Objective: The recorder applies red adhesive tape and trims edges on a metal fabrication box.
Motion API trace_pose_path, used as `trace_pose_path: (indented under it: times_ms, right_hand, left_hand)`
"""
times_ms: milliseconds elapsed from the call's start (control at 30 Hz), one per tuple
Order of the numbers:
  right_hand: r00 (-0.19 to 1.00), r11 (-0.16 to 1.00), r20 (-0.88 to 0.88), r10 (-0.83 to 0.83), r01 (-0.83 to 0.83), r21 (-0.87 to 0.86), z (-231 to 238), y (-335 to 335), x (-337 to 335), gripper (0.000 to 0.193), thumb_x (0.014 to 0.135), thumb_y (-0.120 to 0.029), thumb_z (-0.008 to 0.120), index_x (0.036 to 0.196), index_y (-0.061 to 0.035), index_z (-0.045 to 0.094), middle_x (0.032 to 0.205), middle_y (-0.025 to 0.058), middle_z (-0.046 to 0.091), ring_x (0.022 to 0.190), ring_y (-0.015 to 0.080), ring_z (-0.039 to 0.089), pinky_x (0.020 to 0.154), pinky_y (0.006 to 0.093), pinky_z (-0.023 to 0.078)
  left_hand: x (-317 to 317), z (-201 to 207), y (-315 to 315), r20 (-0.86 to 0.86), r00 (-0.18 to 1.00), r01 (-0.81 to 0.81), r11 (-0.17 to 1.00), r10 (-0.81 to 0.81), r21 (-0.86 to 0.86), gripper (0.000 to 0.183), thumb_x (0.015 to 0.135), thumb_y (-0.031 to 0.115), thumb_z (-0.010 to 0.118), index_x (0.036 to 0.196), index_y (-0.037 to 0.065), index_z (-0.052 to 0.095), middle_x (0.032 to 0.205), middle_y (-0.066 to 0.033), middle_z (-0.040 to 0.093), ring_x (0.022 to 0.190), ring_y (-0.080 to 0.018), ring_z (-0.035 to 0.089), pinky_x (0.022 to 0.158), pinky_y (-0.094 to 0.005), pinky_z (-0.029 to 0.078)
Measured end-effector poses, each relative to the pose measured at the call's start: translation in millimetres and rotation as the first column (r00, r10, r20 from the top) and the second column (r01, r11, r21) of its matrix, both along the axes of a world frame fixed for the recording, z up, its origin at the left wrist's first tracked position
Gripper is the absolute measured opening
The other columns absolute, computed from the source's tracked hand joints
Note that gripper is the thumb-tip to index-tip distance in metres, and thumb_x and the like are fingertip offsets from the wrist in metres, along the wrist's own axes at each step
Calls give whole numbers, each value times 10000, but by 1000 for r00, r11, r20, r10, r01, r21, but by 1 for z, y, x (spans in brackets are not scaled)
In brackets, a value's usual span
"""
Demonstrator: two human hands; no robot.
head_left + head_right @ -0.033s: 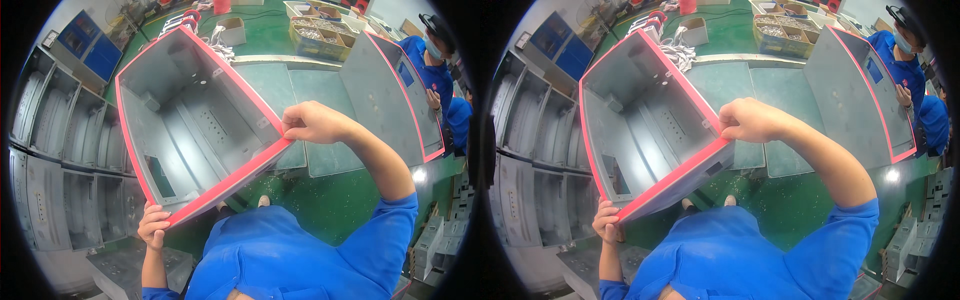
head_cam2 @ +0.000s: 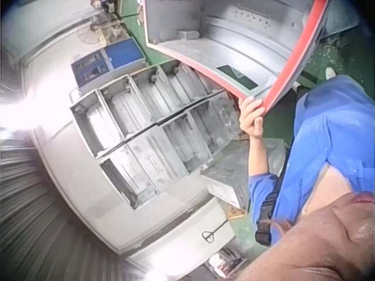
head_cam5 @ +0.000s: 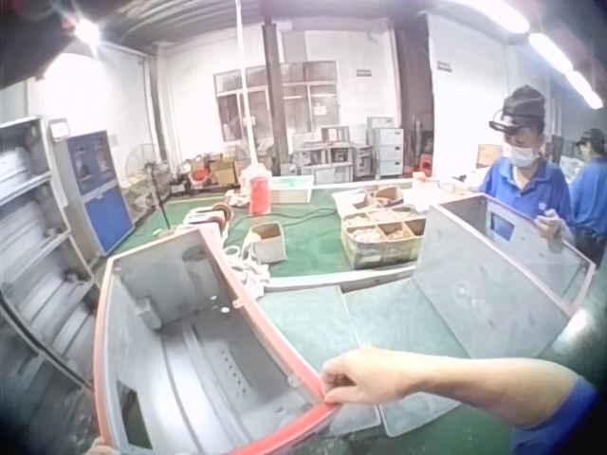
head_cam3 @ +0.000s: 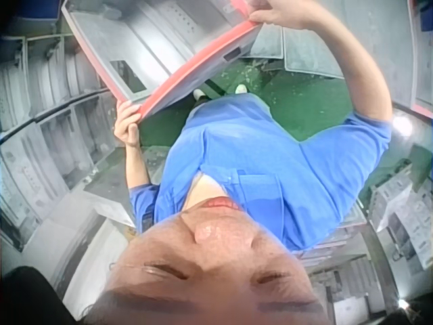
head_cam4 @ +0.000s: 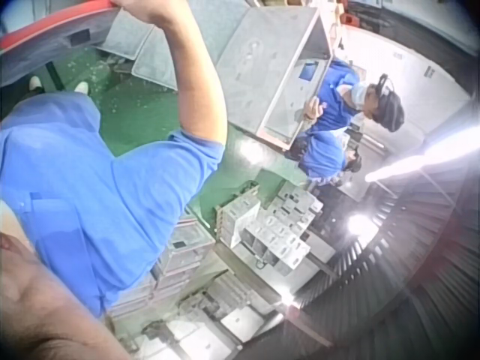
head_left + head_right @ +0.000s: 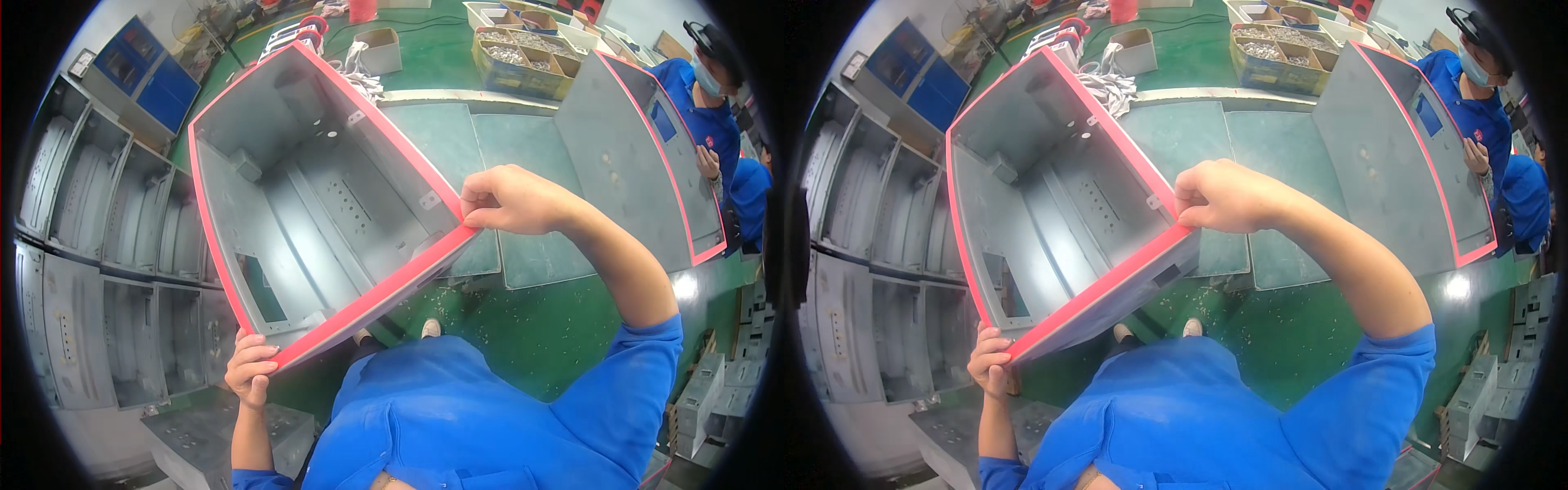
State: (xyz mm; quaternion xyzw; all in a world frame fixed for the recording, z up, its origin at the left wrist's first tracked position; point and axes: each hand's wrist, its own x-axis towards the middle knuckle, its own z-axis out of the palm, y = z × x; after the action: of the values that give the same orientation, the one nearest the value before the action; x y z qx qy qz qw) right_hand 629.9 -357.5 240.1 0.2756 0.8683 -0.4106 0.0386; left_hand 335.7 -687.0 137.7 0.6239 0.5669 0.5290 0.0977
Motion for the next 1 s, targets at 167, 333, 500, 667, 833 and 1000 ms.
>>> trace_pose_path:
  times_ms: [167,333,500,667,833,1000]
  right_hand:
    - [994,998,-106,22,-15,61,-9,1,2,78,755,-75,593,773,-1,575,735,92,615,706,182,582,656,297,444]
    - [995,995,-99,22,-12,95,-8,0,1,78,744,-76,596,773,-7,575,716,89,601,679,190,564,634,304,436]
    - [997,995,-77,20,-12,98,-5,0,1,82,736,-79,600,780,-13,580,713,88,598,673,190,560,628,306,435]
    - [997,997,-72,-2,7,73,-7,0,2,79,740,-80,598,781,-14,583,706,84,605,669,187,565,627,303,437]
    - [1000,999,-15,-12,13,33,-2,0,-1,102,756,-99,592,812,-13,592,789,107,628,768,223,589,697,321,449]
    - [997,998,-81,-9,14,62,-7,1,0,74,745,-81,597,771,-15,578,702,74,611,653,170,564,618,293,438]
  left_hand:
    - [1,0,0,8,1000,-6,1000,6,-2,305,828,353,555,743,78,658,854,-94,650,993,-265,539,1016,-430,255]
    - [0,-1,1,17,1000,1,1000,-1,4,300,826,345,555,742,77,660,854,-92,650,994,-260,540,1017,-423,256]
    - [0,0,-1,5,1000,-7,1000,7,-10,304,829,347,553,739,78,661,851,-89,651,997,-254,539,1018,-416,257]
    - [0,-1,2,7,1000,0,1000,0,-3,312,835,351,548,727,81,659,845,-85,650,1000,-255,538,1020,-415,256]
    - [1,-1,1,7,1000,-13,1000,13,3,315,835,356,548,727,82,659,843,-84,649,998,-255,539,1020,-415,257]
    - [1,-2,0,8,1000,-30,1000,30,-5,318,832,358,552,718,81,658,842,-84,649,998,-256,540,1021,-415,258]
